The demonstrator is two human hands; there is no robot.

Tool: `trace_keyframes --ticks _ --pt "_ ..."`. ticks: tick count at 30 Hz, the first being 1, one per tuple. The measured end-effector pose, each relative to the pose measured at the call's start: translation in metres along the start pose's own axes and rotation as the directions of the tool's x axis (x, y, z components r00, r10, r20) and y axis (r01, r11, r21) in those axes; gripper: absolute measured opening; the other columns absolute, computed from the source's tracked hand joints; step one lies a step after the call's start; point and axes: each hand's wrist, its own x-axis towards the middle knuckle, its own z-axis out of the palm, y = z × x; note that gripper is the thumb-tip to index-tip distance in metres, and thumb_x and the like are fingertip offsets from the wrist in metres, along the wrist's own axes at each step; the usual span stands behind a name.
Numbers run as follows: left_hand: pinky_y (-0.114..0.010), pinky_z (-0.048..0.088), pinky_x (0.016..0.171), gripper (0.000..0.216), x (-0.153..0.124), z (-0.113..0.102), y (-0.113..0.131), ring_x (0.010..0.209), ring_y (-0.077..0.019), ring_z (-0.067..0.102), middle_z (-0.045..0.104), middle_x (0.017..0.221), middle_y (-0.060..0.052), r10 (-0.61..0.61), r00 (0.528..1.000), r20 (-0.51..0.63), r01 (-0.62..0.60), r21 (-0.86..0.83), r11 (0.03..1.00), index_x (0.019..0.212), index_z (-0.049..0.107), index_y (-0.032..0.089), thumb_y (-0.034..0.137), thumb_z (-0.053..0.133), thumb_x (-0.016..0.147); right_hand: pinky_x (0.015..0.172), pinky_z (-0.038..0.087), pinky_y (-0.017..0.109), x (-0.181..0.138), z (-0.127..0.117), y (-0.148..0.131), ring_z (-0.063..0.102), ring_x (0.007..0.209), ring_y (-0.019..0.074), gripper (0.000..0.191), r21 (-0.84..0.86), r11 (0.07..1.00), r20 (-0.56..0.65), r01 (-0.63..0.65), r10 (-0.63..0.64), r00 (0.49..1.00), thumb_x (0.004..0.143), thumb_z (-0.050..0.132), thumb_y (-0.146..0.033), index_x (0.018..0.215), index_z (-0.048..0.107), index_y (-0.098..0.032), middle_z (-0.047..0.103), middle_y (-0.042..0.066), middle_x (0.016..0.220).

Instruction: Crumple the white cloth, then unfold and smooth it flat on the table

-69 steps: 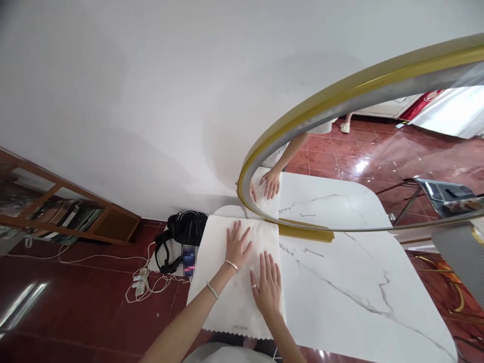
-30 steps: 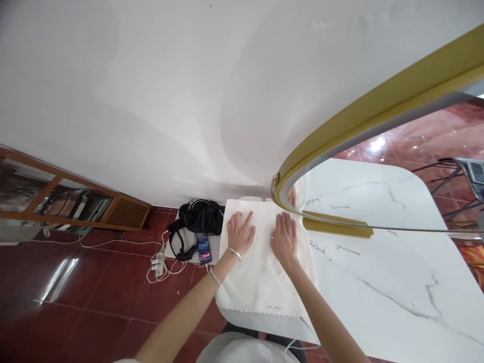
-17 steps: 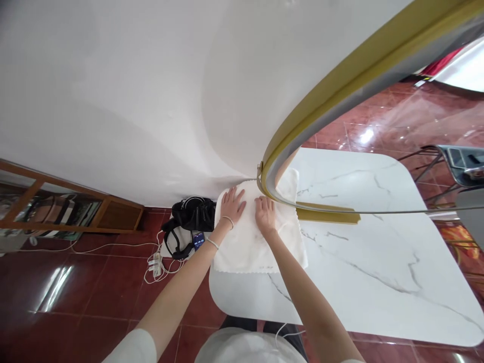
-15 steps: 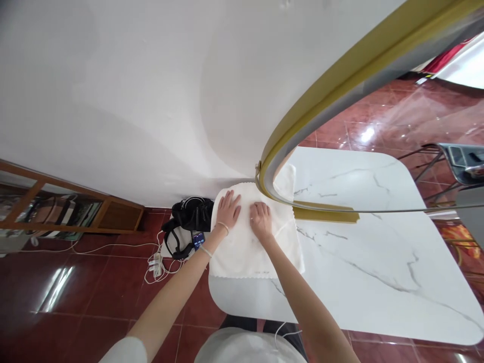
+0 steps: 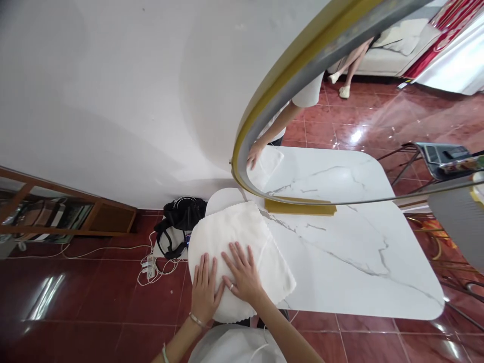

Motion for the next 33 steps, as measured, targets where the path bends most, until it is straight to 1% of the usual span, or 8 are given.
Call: trace_keyframes --ticks 6,12,14,16,20,27,30,33 --pt "-0.049 0.025 0.114 0.069 0.027 0.017 0.060 0.145 -0.0324 0.017 0.012 0.158 -0.017 0.157 0.986 0.055 -0.155 -0.039 0.987 0.151 0.020 0.012 0.031 0.048 0.091 0.109 0.002 0.066 -0.057 -0.002 0.043 0.018 0.144 0.0314 0.063 -0.097 0.969 -0.075 -0.227 0.220 0.973 0.094 0.039 -0.041 0.151 0.017 -0.029 0.022 0.009 0.156" --pt "-0.048 0.021 0.117 0.071 0.063 0.046 0.149 0.146 -0.0301 0.011 0.007 0.159 -0.013 0.355 0.923 0.151 -0.316 -0.233 0.920 0.152 0.015 0.014 0.044 0.043 0.093 0.111 0.017 0.060 -0.144 -0.014 0.106 0.026 0.142 0.0298 0.066 -0.142 0.893 -0.246 -0.428 0.387 0.889 0.096 0.037 -0.039 0.153 0.007 -0.026 0.025 0.011 0.155" --pt "-0.047 0.019 0.117 0.073 0.070 0.052 0.168 0.147 -0.0289 0.010 0.006 0.159 -0.012 0.403 0.899 0.173 -0.344 -0.289 0.893 0.152 0.013 0.014 0.045 0.042 0.093 0.111 0.021 0.056 -0.166 -0.018 0.117 0.024 0.142 0.0298 0.066 -0.142 0.879 -0.251 -0.455 0.412 0.876 0.095 0.036 -0.040 0.153 0.008 -0.025 0.024 0.011 0.156" --pt "-0.045 0.018 0.118 0.072 0.073 0.055 0.174 0.147 -0.0269 0.011 0.007 0.160 -0.010 0.415 0.891 0.183 -0.347 -0.315 0.883 0.152 0.012 0.016 0.045 0.042 0.093 0.110 0.023 0.056 -0.175 -0.019 0.118 0.022 0.143 0.0306 0.066 -0.149 0.866 -0.246 -0.477 0.435 0.866 0.095 0.036 -0.041 0.153 0.009 -0.025 0.022 0.011 0.156" --pt "-0.042 0.022 0.117 0.069 0.072 0.048 0.144 0.146 -0.0236 0.016 0.015 0.159 -0.008 0.383 0.908 0.168 -0.330 -0.272 0.904 0.152 0.016 0.020 0.043 0.044 0.093 0.109 0.021 0.060 -0.150 -0.010 0.102 0.019 0.143 0.0339 0.072 -0.174 0.866 -0.253 -0.468 0.420 0.871 0.093 0.039 -0.042 0.153 0.007 -0.021 0.020 0.015 0.156" --pt "-0.041 0.029 0.113 0.064 0.049 0.024 0.051 0.144 -0.0242 0.023 0.026 0.156 -0.010 0.198 0.979 0.039 -0.198 0.000 0.980 0.150 0.023 0.019 0.034 0.045 0.092 0.110 0.015 0.061 -0.064 0.005 0.051 0.018 0.143 0.0370 0.070 -0.181 0.962 -0.216 -0.204 0.164 0.963 0.093 0.042 -0.042 0.152 0.017 -0.015 0.023 0.019 0.154" --pt "-0.041 0.031 0.112 0.065 0.041 0.022 0.036 0.143 -0.0244 0.026 0.028 0.155 -0.011 0.111 0.993 -0.032 -0.107 0.095 0.990 0.151 0.021 0.017 0.030 0.044 0.092 0.112 0.012 0.060 -0.042 0.009 0.037 0.019 0.143 0.0358 0.067 -0.168 0.977 -0.250 -0.133 0.088 0.964 0.093 0.042 -0.040 0.151 0.020 -0.015 0.025 0.017 0.154" --pt "-0.043 0.033 0.110 0.066 0.038 0.026 0.039 0.143 -0.0252 0.027 0.029 0.155 -0.012 0.067 0.994 -0.082 -0.055 0.144 0.988 0.151 0.018 0.016 0.026 0.043 0.091 0.113 0.012 0.057 -0.036 0.011 0.039 0.021 0.142 0.0341 0.066 -0.153 0.983 -0.278 -0.099 0.054 0.959 0.093 0.042 -0.039 0.151 0.022 -0.016 0.026 0.015 0.154"
